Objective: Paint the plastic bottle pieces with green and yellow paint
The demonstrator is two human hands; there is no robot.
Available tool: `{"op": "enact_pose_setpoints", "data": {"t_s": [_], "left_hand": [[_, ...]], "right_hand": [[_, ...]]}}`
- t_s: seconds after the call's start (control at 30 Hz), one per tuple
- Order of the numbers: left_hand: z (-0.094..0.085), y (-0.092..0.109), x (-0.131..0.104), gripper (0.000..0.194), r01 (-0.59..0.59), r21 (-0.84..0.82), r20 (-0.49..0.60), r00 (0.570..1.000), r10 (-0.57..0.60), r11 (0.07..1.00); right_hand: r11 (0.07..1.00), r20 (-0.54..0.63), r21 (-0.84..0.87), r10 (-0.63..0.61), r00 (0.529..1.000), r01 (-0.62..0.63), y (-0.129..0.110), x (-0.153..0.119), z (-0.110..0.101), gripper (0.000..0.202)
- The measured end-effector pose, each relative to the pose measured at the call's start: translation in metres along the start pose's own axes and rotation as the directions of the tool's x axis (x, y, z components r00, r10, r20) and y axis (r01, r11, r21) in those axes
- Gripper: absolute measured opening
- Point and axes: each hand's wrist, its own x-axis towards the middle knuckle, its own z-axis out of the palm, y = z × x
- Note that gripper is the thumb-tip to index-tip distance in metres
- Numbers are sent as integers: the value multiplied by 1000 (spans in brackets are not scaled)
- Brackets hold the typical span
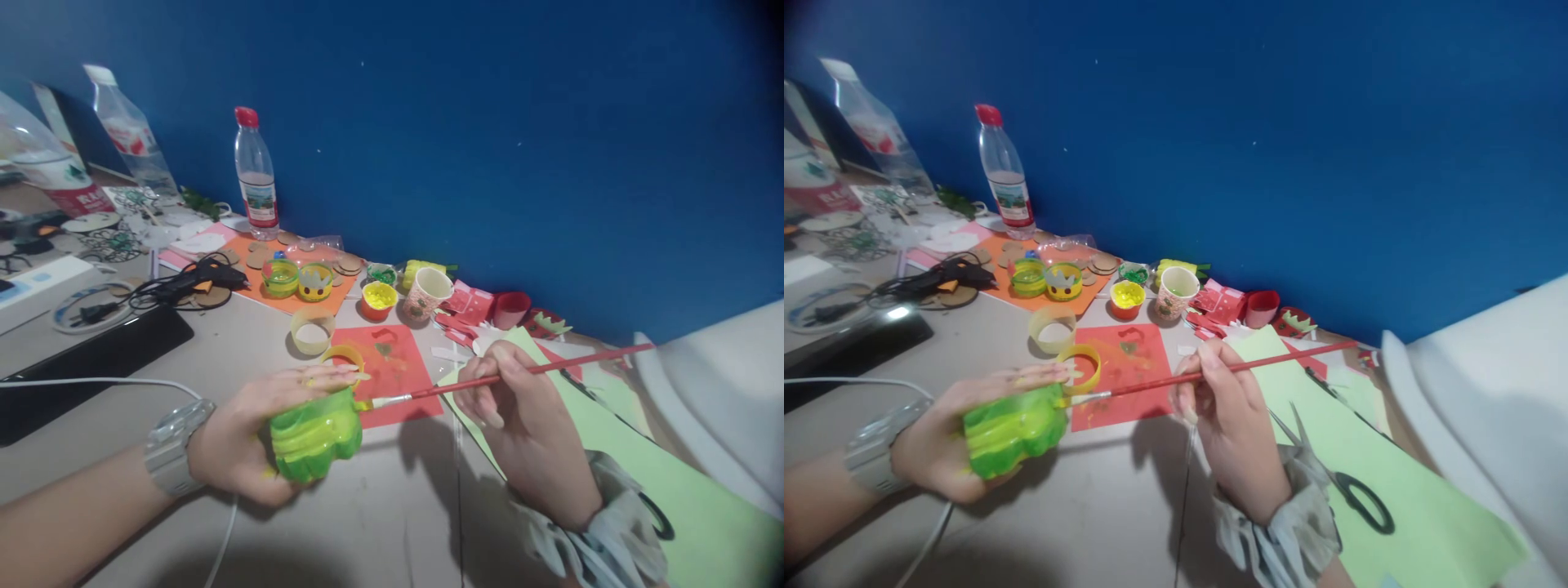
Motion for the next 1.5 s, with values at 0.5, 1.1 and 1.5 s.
{"op": "enact_pose_setpoints", "data": {"t_s": [0.5, 1.1, 1.5], "left_hand": [[2, -5, 1, 67, -107, -33, -75, 992, 105, 994], [5, -1, -9, 72, 239, -62, -227, 942, -247, 969], [-36, 25, 9, 67, 381, 211, 50, 915, -399, 900]], "right_hand": [[1000, 33, 3, -22, 999, 22, 8, 1, -1, 30], [988, -122, 114, -92, 988, 106, 2, 15, -13, 26], [955, -137, -100, -290, 947, 278, -34, -22, 5, 23]]}}
